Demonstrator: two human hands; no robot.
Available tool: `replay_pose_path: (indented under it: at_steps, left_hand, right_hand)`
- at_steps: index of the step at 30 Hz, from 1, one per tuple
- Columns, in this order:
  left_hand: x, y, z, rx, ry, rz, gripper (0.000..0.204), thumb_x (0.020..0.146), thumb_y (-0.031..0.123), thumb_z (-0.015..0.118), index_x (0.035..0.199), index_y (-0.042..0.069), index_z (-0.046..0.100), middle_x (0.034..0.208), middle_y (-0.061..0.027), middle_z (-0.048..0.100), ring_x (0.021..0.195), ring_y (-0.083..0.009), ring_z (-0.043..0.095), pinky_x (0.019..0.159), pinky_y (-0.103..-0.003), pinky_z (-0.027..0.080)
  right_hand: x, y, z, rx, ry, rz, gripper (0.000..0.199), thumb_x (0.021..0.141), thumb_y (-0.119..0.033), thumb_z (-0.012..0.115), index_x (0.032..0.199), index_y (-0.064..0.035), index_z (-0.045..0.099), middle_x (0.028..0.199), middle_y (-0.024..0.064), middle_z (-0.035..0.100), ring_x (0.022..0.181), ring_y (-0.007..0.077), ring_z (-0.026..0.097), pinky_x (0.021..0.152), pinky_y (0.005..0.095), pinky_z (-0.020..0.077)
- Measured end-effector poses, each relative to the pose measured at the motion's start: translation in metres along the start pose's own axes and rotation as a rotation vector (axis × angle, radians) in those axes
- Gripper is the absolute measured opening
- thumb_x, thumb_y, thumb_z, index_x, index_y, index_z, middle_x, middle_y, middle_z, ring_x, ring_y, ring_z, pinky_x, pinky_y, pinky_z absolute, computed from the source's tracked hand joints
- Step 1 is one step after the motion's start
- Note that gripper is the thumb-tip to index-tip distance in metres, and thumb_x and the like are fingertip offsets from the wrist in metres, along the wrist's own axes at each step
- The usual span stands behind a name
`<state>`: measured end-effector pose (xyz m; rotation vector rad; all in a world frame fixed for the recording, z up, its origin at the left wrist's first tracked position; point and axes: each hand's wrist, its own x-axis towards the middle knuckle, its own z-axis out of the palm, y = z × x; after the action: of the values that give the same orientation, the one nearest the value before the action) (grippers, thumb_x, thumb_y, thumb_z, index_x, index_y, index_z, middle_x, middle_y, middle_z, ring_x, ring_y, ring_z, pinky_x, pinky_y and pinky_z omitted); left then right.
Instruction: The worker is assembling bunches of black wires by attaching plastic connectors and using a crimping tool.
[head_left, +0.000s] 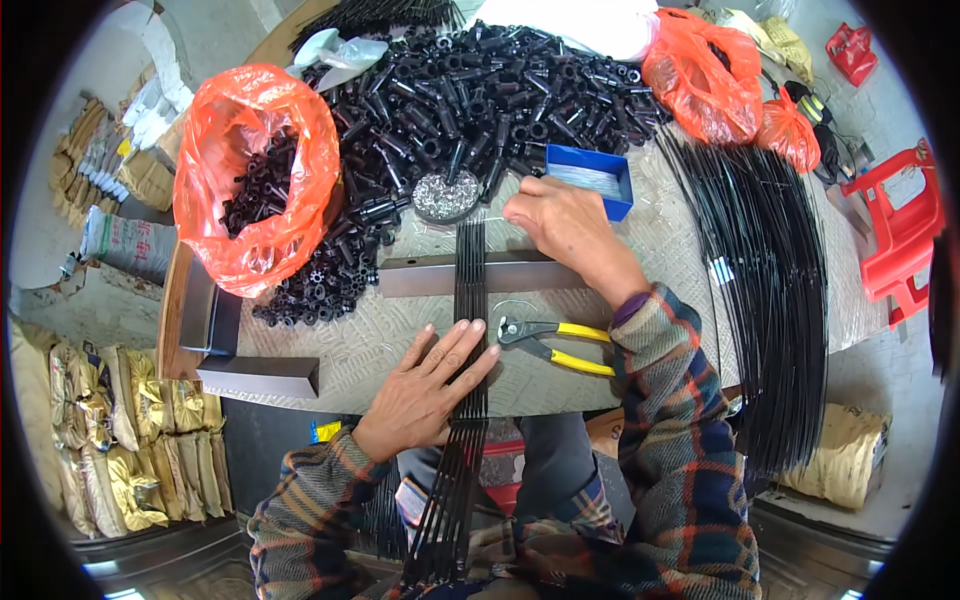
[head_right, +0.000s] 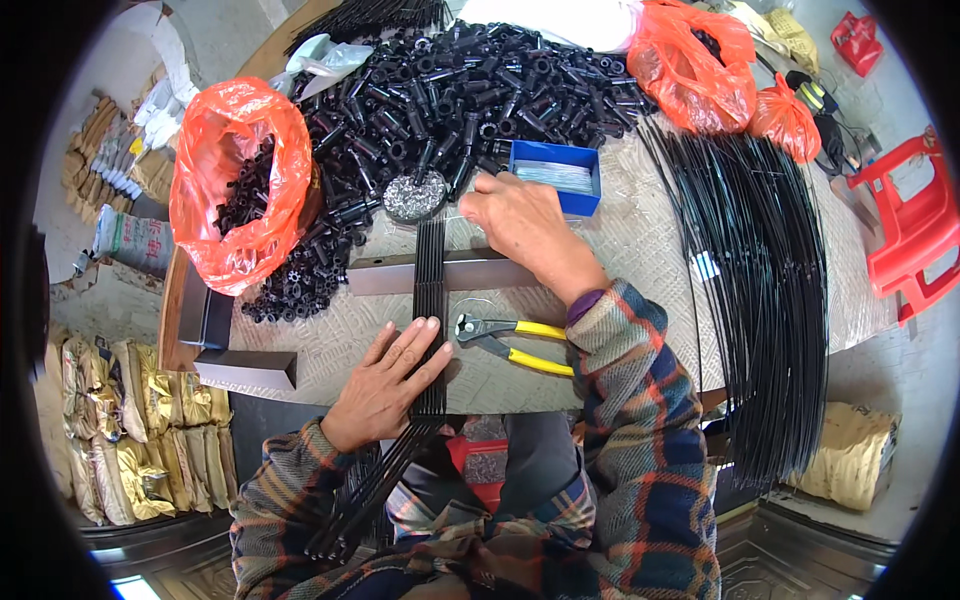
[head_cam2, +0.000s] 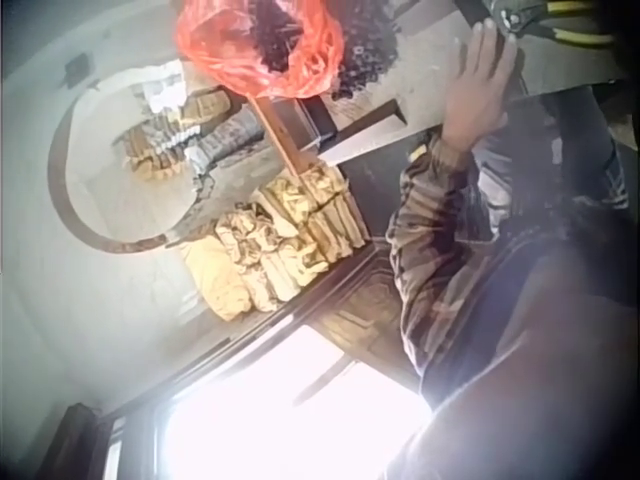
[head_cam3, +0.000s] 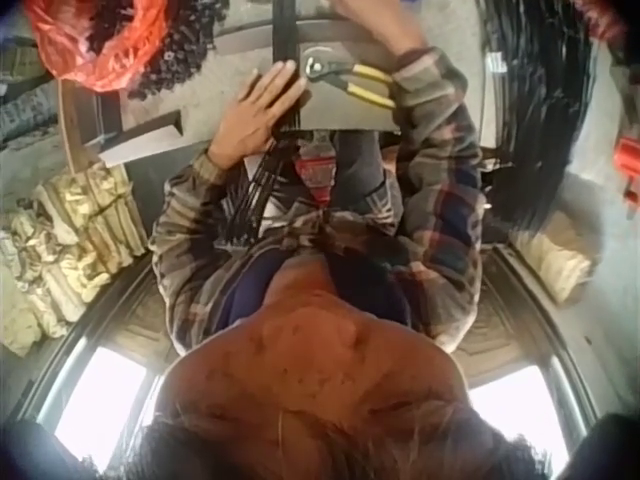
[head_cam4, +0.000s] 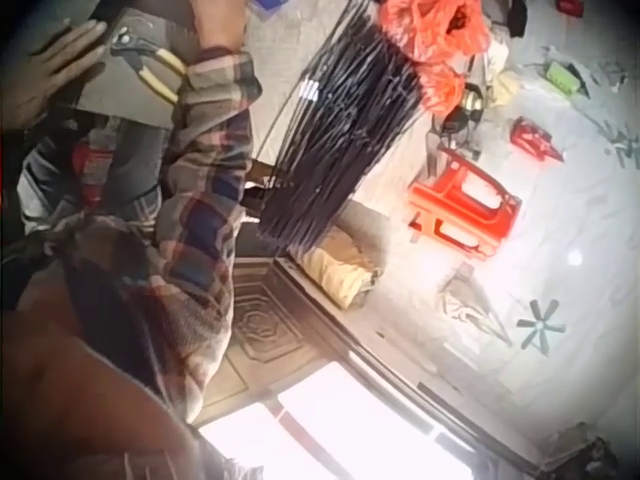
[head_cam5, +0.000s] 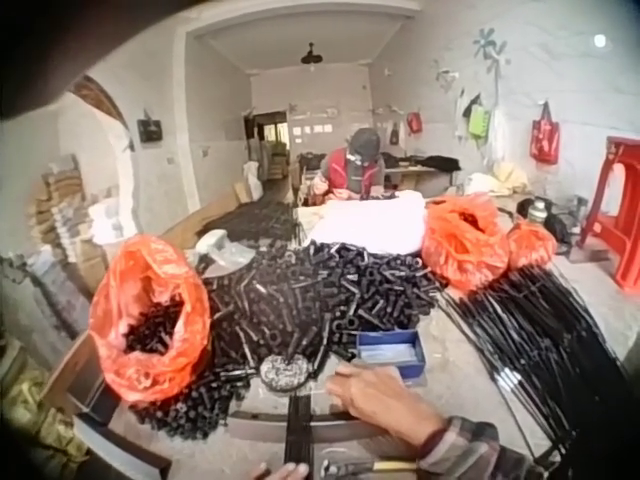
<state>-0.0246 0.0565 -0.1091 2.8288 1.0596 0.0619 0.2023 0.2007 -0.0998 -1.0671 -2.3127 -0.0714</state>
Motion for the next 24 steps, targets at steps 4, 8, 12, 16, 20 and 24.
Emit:
replay_pose_path:
  at_steps: [4, 8, 12, 16, 20, 24]
  left_hand:
    - [0.002, 0.001, -0.001, -0.063, -0.002, -0.03, 0.09, 0.061, 0.032, 0.068, 0.138, 0.008, 0.028, 0.145, -0.0172, 0.022, 0.134, -0.0292, 0.022, 0.109, -0.045, 0.016]
    - [0.001, 0.001, 0.0, -0.02, 0.007, -0.044, 0.08, 0.069, 0.034, 0.061, 0.137, 0.005, 0.029, 0.144, -0.0197, 0.023, 0.134, -0.0302, 0.022, 0.109, -0.045, 0.015]
    - [0.0, 0.0, 0.0, -0.063, 0.012, -0.05, 0.078, 0.071, 0.033, 0.059, 0.137, 0.004, 0.03, 0.144, -0.0186, 0.023, 0.134, -0.03, 0.023, 0.109, -0.045, 0.015]
    - [0.001, -0.001, 0.003, 0.051, -0.001, -0.015, 0.077, 0.071, 0.034, 0.058, 0.137, 0.006, 0.03, 0.145, -0.0165, 0.023, 0.134, -0.0289, 0.023, 0.109, -0.045, 0.016]
    - [0.001, 0.001, 0.0, -0.08, 0.017, -0.023, 0.08, 0.07, 0.039, 0.061, 0.138, 0.009, 0.03, 0.145, -0.0151, 0.023, 0.134, -0.0278, 0.024, 0.109, -0.044, 0.016]
    - [0.0, 0.001, 0.001, -0.102, 0.029, -0.022, 0.083, 0.068, 0.043, 0.062, 0.138, 0.011, 0.03, 0.145, -0.0147, 0.023, 0.134, -0.0277, 0.024, 0.109, -0.043, 0.016]
  right_hand:
    - [-0.003, 0.001, 0.002, 0.039, -0.023, -0.001, 0.003, 0.076, -0.013, 0.059, 0.074, -0.011, 0.058, 0.071, 0.0037, 0.052, 0.071, 0.0249, 0.056, 0.056, 0.0368, 0.0425]
    - [-0.001, 0.002, -0.001, 0.071, -0.008, -0.013, 0.004, 0.077, -0.014, 0.059, 0.075, -0.0112, 0.058, 0.07, 0.0042, 0.053, 0.07, 0.0249, 0.056, 0.056, 0.0372, 0.0423]
    - [0.0, 0.0, 0.003, 0.06, -0.026, -0.024, 0.004, 0.077, -0.015, 0.059, 0.075, -0.0111, 0.058, 0.07, 0.0041, 0.053, 0.07, 0.0252, 0.056, 0.056, 0.0373, 0.0425]
    - [-0.001, 0.001, 0.002, 0.016, -0.008, -0.018, 0.003, 0.077, -0.014, 0.06, 0.076, -0.011, 0.058, 0.07, 0.0041, 0.053, 0.071, 0.0253, 0.057, 0.057, 0.0374, 0.0431]
    - [0.001, -0.004, 0.006, 0.093, 0.012, -0.023, 0.003, 0.077, -0.012, 0.06, 0.077, -0.0104, 0.057, 0.072, 0.0045, 0.054, 0.072, 0.0257, 0.057, 0.058, 0.0372, 0.0435]
    - [0.003, -0.006, 0.009, 0.121, -0.011, -0.013, 0.006, 0.076, -0.012, 0.061, 0.079, -0.0091, 0.057, 0.073, 0.0048, 0.055, 0.074, 0.0261, 0.057, 0.059, 0.0372, 0.0441]
